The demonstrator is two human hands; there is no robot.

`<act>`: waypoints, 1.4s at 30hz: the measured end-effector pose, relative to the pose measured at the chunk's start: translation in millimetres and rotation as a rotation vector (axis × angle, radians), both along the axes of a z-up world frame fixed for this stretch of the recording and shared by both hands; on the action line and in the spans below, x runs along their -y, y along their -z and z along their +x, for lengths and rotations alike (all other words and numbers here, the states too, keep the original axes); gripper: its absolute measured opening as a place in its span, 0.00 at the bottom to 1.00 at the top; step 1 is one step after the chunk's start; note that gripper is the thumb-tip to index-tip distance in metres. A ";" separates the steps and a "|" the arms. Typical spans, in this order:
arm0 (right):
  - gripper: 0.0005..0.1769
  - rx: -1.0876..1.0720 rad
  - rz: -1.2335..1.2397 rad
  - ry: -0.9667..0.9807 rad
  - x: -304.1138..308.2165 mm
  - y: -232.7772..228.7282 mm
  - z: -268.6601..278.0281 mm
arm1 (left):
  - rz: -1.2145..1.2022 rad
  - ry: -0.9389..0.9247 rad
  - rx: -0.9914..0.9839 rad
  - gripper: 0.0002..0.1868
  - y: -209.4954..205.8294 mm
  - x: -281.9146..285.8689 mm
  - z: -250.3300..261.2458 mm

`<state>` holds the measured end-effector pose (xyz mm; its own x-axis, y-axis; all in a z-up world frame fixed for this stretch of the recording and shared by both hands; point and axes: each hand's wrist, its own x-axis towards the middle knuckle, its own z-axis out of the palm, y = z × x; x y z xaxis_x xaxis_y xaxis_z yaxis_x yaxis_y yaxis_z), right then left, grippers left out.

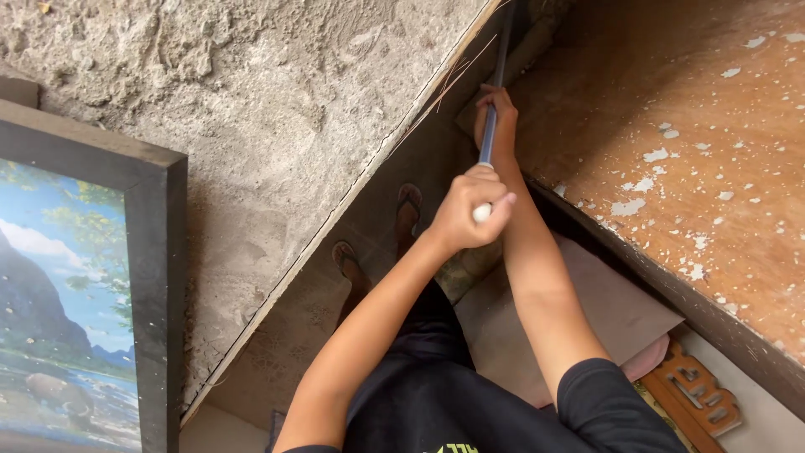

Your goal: Sweeping the tiled floor using a long-handled broom.

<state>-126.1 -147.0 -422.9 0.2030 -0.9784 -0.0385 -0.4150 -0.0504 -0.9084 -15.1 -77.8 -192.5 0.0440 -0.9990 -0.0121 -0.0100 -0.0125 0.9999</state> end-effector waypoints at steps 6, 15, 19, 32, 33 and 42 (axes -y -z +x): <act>0.06 0.120 0.210 0.047 -66.0 -3.4 13.8 | 0.070 0.017 0.097 0.13 -62.7 -1.8 -0.3; 0.05 0.110 0.403 0.048 -147.9 -117.1 -5.4 | 0.224 0.232 0.129 0.12 -142.8 -44.2 -45.5; 0.05 0.040 0.275 0.020 -116.1 -158.4 -15.1 | 0.166 0.287 0.078 0.13 -188.2 -20.9 -46.9; 0.08 0.559 0.271 0.689 -9.6 -11.9 -19.0 | -0.282 0.554 0.082 0.12 -25.7 34.7 -72.2; 0.08 0.432 0.193 0.585 -19.2 14.2 -16.9 | -0.192 0.555 0.080 0.12 -8.8 32.7 -63.1; 0.07 0.303 0.272 0.292 -106.2 -10.5 -33.2 | 0.023 0.552 0.289 0.10 -53.7 -39.2 -89.3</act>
